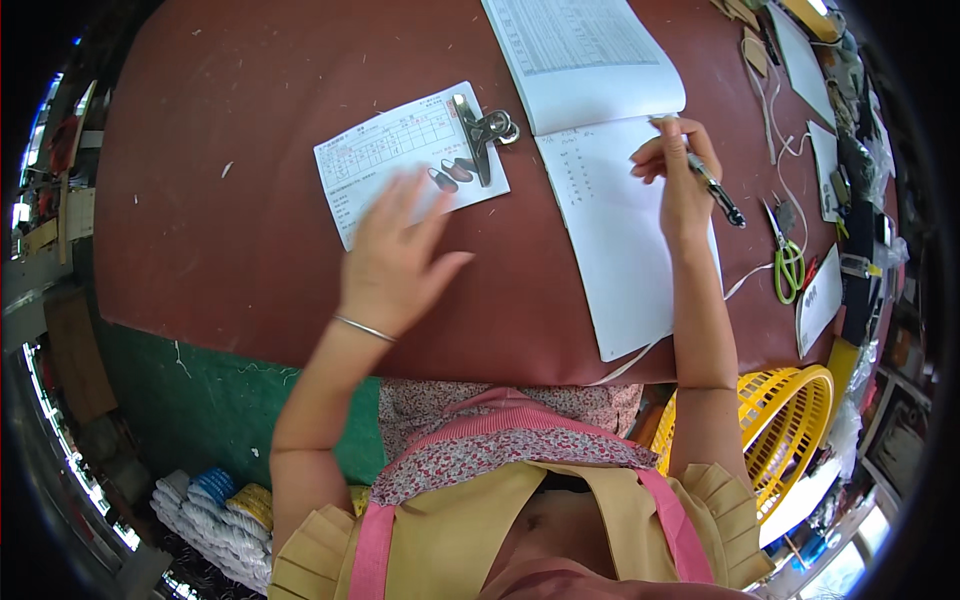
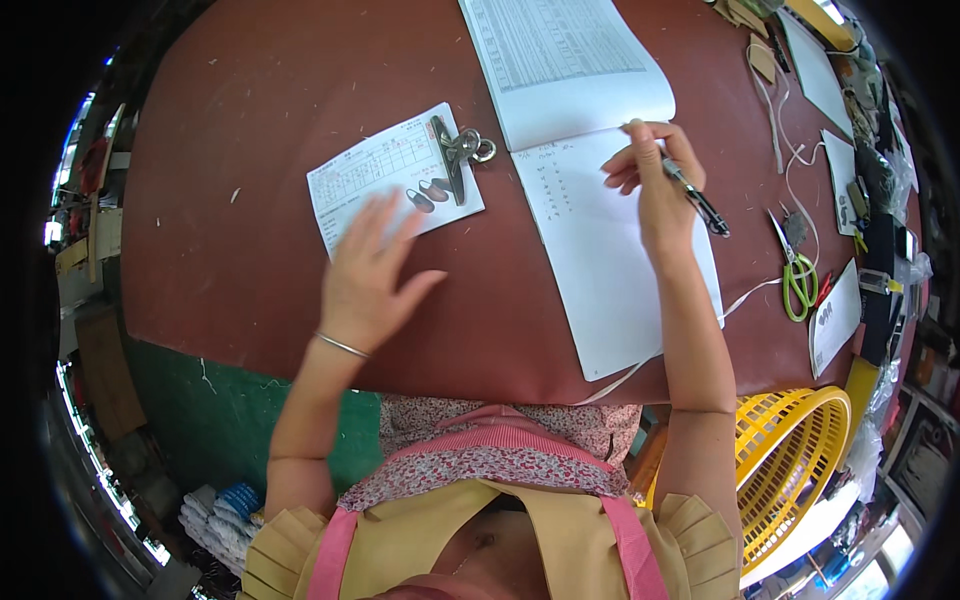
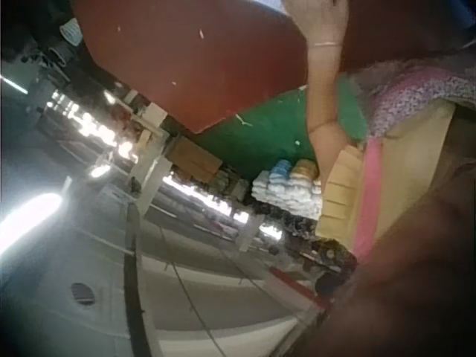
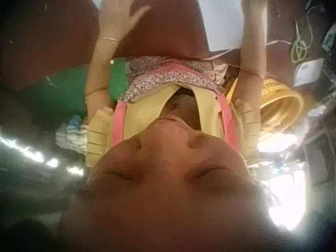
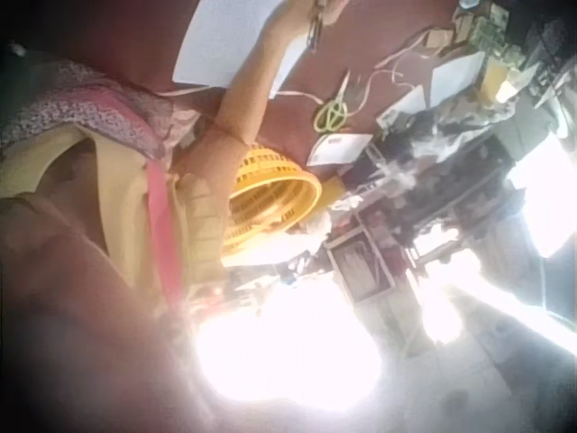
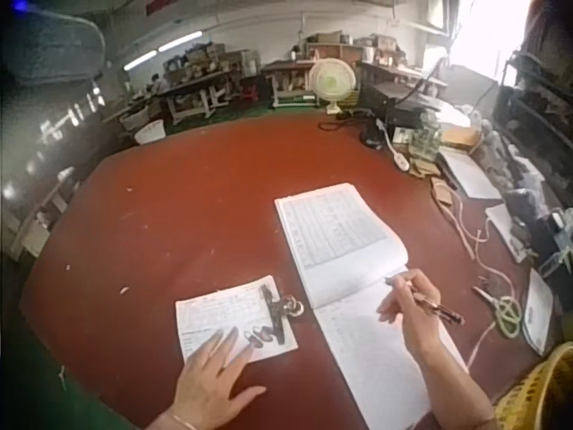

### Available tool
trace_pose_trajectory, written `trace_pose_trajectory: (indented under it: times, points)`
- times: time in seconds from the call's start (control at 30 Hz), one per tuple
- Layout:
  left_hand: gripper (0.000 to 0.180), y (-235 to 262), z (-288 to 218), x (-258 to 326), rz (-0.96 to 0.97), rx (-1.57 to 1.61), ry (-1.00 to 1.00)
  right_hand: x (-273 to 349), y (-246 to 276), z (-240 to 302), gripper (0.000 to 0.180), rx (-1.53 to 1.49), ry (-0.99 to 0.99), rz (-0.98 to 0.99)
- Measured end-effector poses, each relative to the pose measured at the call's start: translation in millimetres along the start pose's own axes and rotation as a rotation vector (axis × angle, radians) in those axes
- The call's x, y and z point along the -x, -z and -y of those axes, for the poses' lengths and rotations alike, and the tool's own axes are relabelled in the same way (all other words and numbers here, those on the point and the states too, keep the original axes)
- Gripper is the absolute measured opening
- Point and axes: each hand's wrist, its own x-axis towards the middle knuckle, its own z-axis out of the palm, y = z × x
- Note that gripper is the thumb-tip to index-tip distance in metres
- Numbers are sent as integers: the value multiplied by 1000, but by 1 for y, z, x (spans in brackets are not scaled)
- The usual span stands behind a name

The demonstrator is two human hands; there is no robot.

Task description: The person is writing numbers and notes into a notebook and on a production process sheet at a factory workstation.

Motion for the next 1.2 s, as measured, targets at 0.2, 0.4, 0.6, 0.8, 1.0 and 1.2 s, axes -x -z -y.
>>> trace_pose_trajectory:
  times: [0.2, 0.4, 0.6, 0.8, 1.0, 1.2]
  points:
    - [55, 24, 103, 46, 168, 143, 162, -32, 47, 0, 25, 285, 143, -82]
    - [15, 40, 115, 33, 188, -17, -7, -7, 78, -4, 25, 356, 43, -37]
    - [9, 76, 92, 3, -65, -148, -185, 20, 42, 19, 25, 371, -24, 111]
    - [17, 69, 65, -8, -429, -141, -207, 35, -50, 19, 39, 502, 587, 359]
    - [64, 20, 16, -2, -698, 236, -41, 70, -140, 22, 35, 603, 866, 303]
    - [119, -53, -25, -20, -356, 767, 345, 42, -107, 18, 12, 408, 613, 191]
